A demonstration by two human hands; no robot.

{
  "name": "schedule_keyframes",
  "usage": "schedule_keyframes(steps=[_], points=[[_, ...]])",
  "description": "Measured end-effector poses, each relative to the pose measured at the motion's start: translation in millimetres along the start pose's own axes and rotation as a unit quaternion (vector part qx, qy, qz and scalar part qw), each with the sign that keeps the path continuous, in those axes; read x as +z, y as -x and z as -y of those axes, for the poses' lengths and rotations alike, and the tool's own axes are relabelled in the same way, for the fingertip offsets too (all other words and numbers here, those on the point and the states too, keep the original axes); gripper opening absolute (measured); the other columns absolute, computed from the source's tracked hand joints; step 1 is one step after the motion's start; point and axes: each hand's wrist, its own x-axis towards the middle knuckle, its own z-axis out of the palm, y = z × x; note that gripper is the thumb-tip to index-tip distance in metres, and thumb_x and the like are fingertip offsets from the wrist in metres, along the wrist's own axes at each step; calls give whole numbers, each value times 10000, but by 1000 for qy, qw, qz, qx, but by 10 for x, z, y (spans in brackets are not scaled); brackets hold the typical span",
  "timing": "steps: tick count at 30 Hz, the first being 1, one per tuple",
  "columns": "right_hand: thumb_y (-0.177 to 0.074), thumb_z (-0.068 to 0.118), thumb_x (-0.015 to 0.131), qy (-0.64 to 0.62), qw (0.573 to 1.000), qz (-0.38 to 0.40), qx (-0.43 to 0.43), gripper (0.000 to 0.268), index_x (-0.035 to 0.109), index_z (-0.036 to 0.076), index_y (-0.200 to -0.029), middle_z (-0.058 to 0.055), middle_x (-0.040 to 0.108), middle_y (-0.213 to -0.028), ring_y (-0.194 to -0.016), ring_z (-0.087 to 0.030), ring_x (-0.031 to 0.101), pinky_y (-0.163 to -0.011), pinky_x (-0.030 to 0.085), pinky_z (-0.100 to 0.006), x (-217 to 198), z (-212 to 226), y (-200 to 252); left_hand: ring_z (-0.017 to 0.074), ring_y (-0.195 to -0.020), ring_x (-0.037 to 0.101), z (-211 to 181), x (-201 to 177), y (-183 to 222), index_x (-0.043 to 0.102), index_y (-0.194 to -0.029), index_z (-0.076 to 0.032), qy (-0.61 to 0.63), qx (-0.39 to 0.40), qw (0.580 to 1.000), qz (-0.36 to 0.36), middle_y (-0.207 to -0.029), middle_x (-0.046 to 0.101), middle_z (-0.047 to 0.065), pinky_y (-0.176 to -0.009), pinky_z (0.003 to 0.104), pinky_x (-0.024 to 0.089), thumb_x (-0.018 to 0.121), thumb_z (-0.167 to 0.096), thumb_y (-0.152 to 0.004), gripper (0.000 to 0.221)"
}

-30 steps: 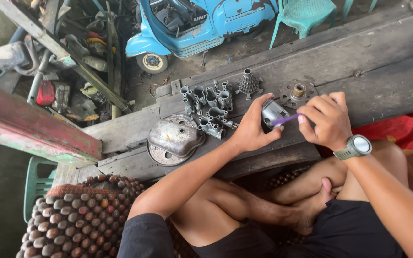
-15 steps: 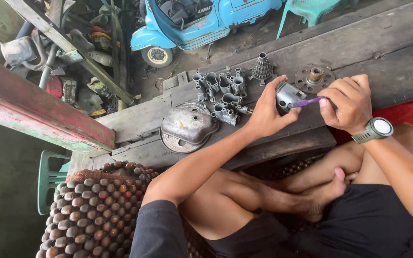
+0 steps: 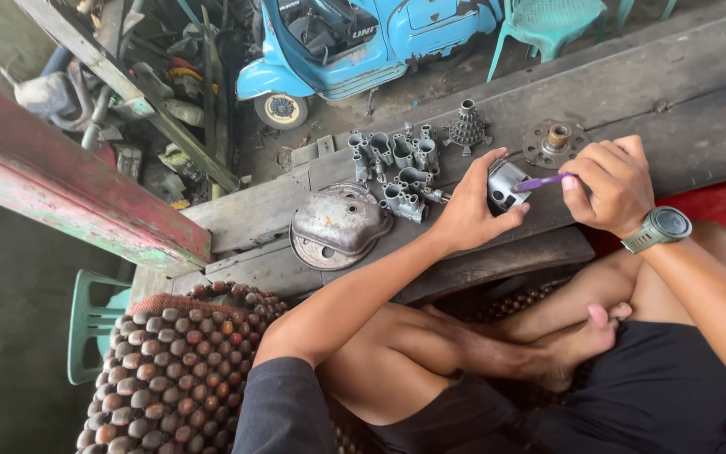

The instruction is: Cleaning a motorcycle piston using a toothbrush

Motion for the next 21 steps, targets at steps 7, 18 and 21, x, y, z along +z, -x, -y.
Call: schedule_keyframes(steps=[7,18,21], points=[[-973,87,654,7,1000,-9,-19,107,687,66,-874,-60,624,-876,-750,-251,538,-929,403,-393,-64,44,-56,366,-1313,570,-42,-23,-3,323,-1491,13,-11,25,1000,4,-1456,502,239,-1130,426,464,763,-315,-800,882],[-713,35,663,-257,924,158,236,28,658,62,-719,-22,570,-607,-472,-204,449,-484,398,-341,-240,952,947,368,-1331,547,-76,-62,-3,308,-1493,9,4,-14,1000,24,-1479,482,236,-1127,441,445,735,-315,-797,878],[-832,246,625,-158,886,393,188,139,701,170,-920,27,728,-916,-781,-263,697,-727,570,-376,-49,901,1461,342,-1287,587,-144,-99,-21,335,-1486,4,9,-28,999,22,-1437,532,226,-1104,411,464,752,-276,-791,858]])
